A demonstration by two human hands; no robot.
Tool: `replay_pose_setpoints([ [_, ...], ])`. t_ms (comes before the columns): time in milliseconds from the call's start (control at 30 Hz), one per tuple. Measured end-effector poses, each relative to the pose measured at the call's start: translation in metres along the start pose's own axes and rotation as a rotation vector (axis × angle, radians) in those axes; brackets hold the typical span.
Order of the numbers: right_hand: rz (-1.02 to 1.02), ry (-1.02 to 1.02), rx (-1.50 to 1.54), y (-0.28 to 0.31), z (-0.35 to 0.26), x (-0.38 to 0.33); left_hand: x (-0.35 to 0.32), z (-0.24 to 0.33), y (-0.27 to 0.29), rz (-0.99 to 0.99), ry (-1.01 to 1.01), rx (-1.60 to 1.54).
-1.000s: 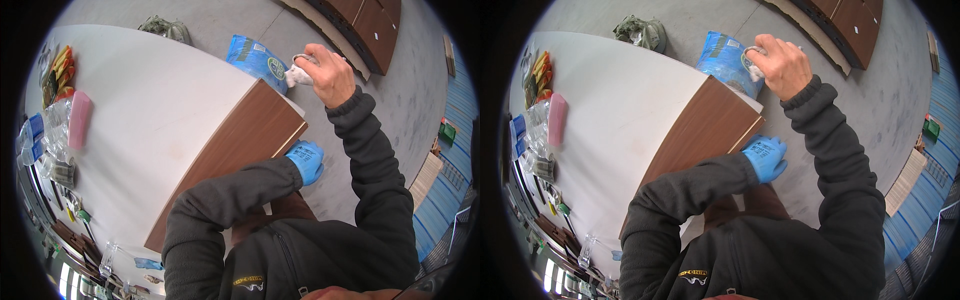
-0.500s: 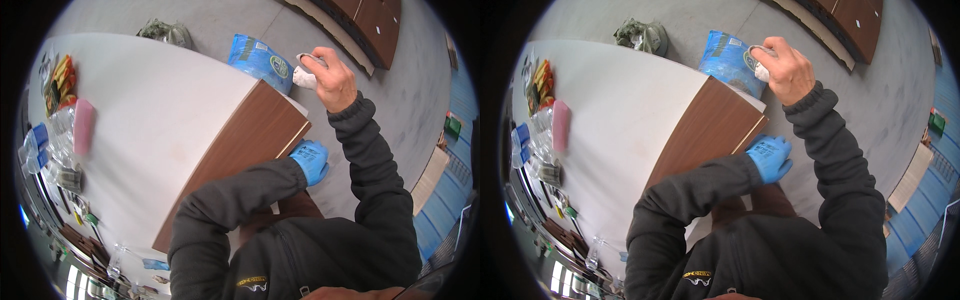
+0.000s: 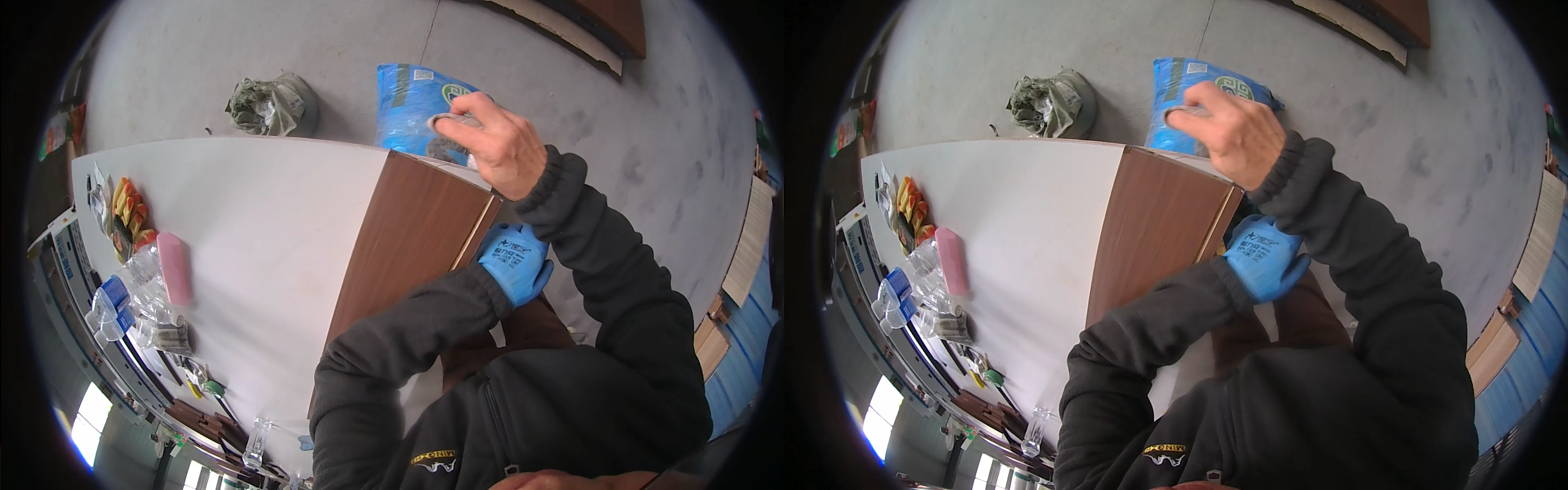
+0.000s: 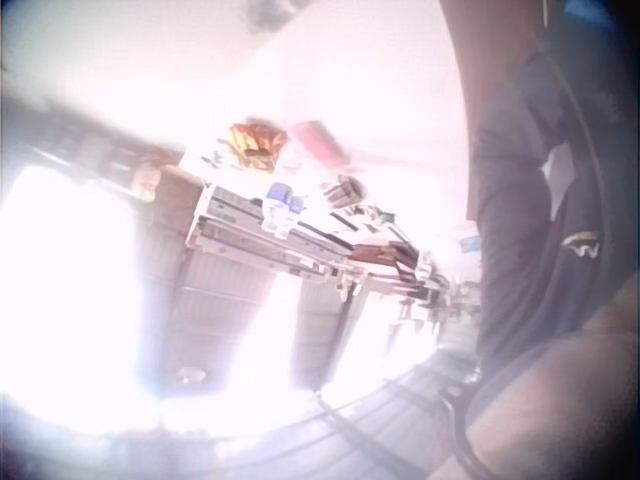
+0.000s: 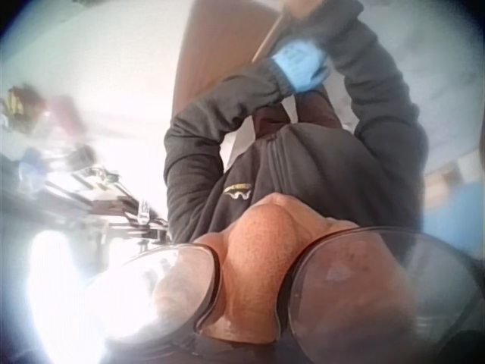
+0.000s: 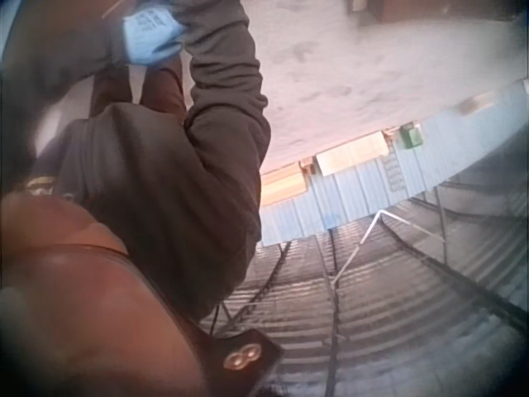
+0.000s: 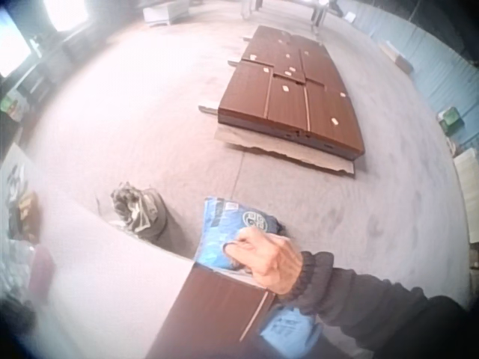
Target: The person applies a brown filler from a tube to the edge of a wooden panel, then wipes the edge with a cloth. They move the panel to a stack, pick up another panel, and wipe its surface with a cloth and water. The person handles multiple panels, wiping and stacking them.
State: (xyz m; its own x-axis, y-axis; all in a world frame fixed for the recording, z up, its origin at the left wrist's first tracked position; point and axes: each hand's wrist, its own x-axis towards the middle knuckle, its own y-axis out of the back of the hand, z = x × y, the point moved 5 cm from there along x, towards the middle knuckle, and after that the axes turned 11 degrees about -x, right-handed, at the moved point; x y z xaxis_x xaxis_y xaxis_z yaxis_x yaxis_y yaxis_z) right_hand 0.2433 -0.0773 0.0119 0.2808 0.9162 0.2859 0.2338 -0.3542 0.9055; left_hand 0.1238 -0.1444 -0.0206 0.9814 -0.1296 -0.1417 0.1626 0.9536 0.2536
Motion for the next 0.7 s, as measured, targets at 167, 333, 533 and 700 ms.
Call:
replay_pose_setpoints([
  [167,-0.018,0.071,0.034,-0.009,-0.017,0.019,0.000,0.002,0.001,0.069,-0.081,-0.009],
  [333,-0.036,0.088,0.126,-0.012,-0.021,0.025,-0.001,0.001,0.000,0.141,-0.142,-0.003],
  [533,-0.030,0.129,0.135,-0.017,-0.023,0.026,-0.003,0.003,0.001,0.228,-0.178,0.015],
  [700,-0.003,0.141,-0.058,-0.012,-0.018,0.027,-0.002,-0.005,-0.009,-0.043,0.007,0.031],
])
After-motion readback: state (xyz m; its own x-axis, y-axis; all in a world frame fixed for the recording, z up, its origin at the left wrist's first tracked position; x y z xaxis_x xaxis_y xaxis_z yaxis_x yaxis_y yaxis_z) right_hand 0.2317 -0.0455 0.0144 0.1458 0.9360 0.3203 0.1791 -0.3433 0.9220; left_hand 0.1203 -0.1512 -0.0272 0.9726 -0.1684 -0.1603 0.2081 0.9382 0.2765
